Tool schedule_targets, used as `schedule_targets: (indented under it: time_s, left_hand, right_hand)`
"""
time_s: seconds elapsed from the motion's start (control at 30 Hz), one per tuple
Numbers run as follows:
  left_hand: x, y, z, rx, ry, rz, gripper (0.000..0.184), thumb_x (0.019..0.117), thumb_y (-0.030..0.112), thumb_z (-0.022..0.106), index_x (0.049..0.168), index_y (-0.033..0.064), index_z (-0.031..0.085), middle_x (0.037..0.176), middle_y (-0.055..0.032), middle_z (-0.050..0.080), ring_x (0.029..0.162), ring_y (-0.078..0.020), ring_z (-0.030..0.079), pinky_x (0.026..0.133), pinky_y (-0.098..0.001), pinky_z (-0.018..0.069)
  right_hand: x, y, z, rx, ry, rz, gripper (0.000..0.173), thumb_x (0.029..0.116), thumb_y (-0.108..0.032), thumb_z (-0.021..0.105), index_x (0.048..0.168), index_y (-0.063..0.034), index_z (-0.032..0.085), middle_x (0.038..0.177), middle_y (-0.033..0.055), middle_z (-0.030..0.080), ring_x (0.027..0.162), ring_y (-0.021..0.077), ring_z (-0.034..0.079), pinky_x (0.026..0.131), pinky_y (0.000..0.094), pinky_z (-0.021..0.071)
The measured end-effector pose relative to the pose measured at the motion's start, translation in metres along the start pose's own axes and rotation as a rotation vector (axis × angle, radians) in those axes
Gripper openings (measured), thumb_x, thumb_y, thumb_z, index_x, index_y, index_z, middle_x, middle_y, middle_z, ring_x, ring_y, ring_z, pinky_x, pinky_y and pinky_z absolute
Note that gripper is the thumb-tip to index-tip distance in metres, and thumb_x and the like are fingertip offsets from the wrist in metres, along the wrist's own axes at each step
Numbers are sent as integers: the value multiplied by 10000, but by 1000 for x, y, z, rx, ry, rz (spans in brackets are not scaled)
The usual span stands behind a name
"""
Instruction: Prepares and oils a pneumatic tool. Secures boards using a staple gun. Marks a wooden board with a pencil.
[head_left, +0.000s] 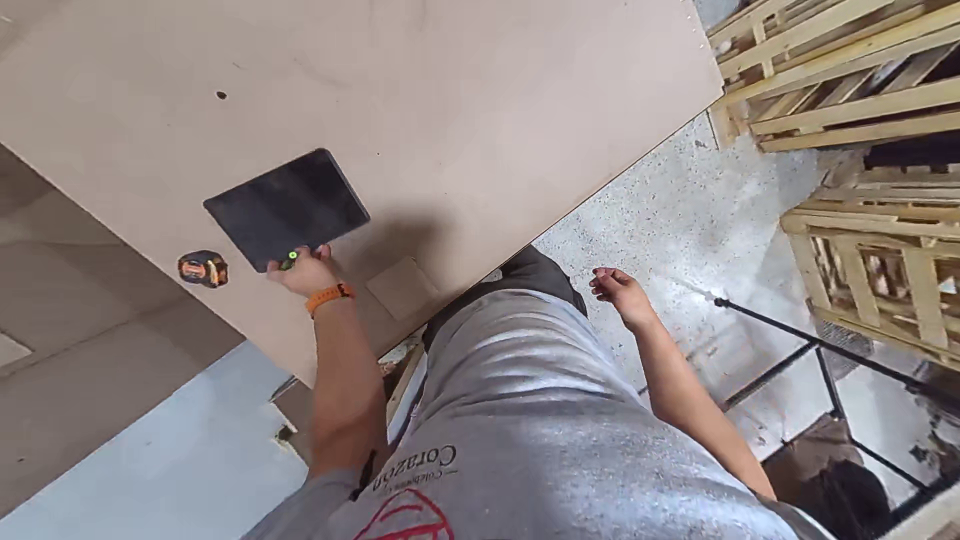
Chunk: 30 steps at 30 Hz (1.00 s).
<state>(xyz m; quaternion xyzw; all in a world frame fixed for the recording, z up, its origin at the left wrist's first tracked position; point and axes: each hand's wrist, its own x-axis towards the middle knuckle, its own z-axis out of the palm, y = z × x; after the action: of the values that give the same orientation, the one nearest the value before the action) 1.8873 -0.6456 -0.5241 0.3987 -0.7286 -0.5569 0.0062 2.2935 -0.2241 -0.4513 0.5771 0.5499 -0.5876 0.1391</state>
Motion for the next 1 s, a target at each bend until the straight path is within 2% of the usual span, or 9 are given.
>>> schedule_targets:
  time_s: [0.07,0.13,0.23,0.27,0.37,0.47,0.63,0.8,1.0]
  left_hand:
    - [12,12,23,-10,-27,45,722,1020,26,582,1592,37,143,1277,-235,554,831,-215,717,707,-329,647]
    - [26,26,45,-23,-68,114,757,996,15,619,1592,22,152,1303,-241,551,904,-226,721,769,-338,649]
    - [28,50,52,141,-182,254,813,950,111,707,1591,-15,222,1503,-233,477,1291,-246,588,1057,-362,532]
    - [18,54,48,206,-218,294,816,941,133,724,1589,-15,250,1529,-227,465,1351,-252,545,1107,-370,493]
    - [-41,41,19,464,-288,383,730,966,193,710,1572,20,342,1521,-214,508,1355,-294,565,1125,-453,488]
    - [-112,-8,-16,695,-326,402,652,970,184,690,1548,49,421,1460,-258,542,1293,-397,591,1079,-588,494]
    - [-196,-90,-36,879,-254,388,866,817,221,809,1567,44,413,1581,-304,388,1456,-452,413,1179,-582,389]
    - [-215,-116,-26,985,-219,273,830,871,314,764,1596,140,398,1662,-226,294,1514,-425,325,1208,-583,329]
    - [-190,-98,-29,1010,-212,259,898,825,316,797,1601,132,384,1658,-206,316,1504,-382,362,1200,-560,350]
  right_hand:
    - [-13,3,6,16,1,-44,326,1066,-297,537,1253,-49,636,991,64,747,848,166,722,753,344,611]
    - [-16,2,4,15,3,-103,352,1060,-296,545,1279,-35,631,1009,88,745,875,186,723,790,376,618]
    - [-6,4,-7,30,9,-117,353,1056,-301,555,1263,-29,642,989,101,748,855,197,724,772,385,619]
    - [1,2,-14,34,8,-115,345,1056,-295,554,1248,-23,645,974,103,747,844,198,722,759,387,616]
    - [32,-21,-41,10,0,-142,321,1059,-273,556,1222,-14,654,950,111,752,809,208,728,723,391,620]
    - [57,-55,-72,-18,0,-189,310,1063,-236,553,1258,-9,635,964,121,755,808,210,735,722,388,622]
    - [92,-122,-119,-29,-5,-279,438,1072,-243,502,1427,12,483,1019,129,707,804,163,706,735,360,607]
    - [134,-203,-141,-29,-10,-396,411,1070,-258,502,1405,-19,501,968,81,705,750,134,695,688,331,604]
    - [126,-273,-85,-8,-149,-548,347,1061,-257,513,1332,-55,592,930,61,724,744,141,704,669,308,607]
